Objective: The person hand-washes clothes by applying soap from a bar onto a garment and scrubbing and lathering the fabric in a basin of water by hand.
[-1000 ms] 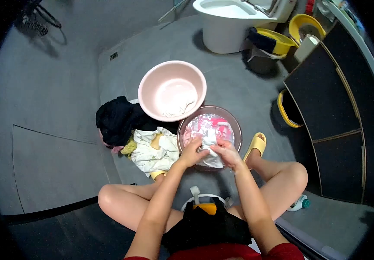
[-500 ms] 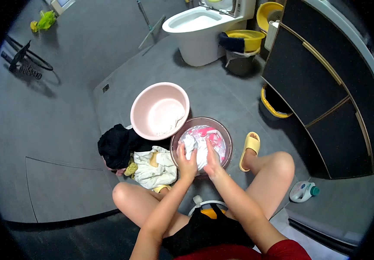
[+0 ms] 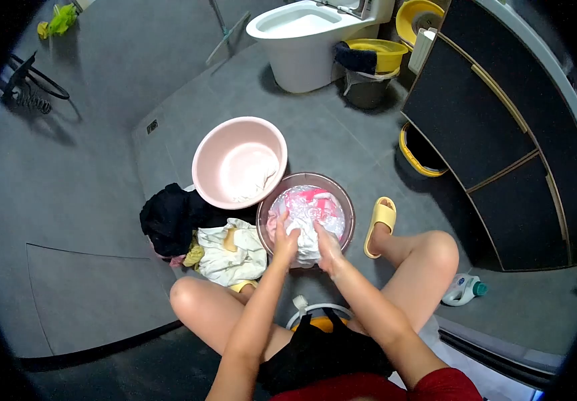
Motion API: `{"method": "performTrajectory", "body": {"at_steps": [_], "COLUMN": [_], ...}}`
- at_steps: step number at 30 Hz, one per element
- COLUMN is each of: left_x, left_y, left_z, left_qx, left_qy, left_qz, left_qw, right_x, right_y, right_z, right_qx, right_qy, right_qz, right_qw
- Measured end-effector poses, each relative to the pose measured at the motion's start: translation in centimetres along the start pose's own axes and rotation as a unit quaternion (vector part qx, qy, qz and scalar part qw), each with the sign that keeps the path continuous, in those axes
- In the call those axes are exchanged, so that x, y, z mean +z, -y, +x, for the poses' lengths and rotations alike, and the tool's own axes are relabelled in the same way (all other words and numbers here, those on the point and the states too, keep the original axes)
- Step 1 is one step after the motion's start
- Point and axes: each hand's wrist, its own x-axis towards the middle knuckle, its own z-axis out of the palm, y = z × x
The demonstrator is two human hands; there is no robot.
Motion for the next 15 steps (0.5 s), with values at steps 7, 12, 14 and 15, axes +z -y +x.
{"method": "performTrajectory", "body": {"at_steps": [7,12,14,15], "left_x": [0.9,-0.8,0.0,0.6], "left_y": [-5.6,-0.9,-1.4,-0.6], "left_z": [-5.0,-1.2,-2.1,-2.6], "left_qx": [0.286,0.174,0.268,0.306], "left_qy": [0.134,-0.046,-0.049,-0.022], "left_qz": [0.185,0.242,0.285,0.282], "left_qw": [0.931,0.953,0.919,0.909], "right_x": [-4.5,2.3,1.4,-0.7], "right_y": [-3.0,-2.3,-1.9,-2.4], "right_z": [4.2,-2.1,-1.2,0.9], "right_qx": [0.003,-0.021,-0.021,0.032], "right_qy": [0.174,0.026,0.028,0.108], "right_qz": [0.116,0.028,0.031,0.101], "right_qw": [0.978,0.999,0.999,0.988]}}
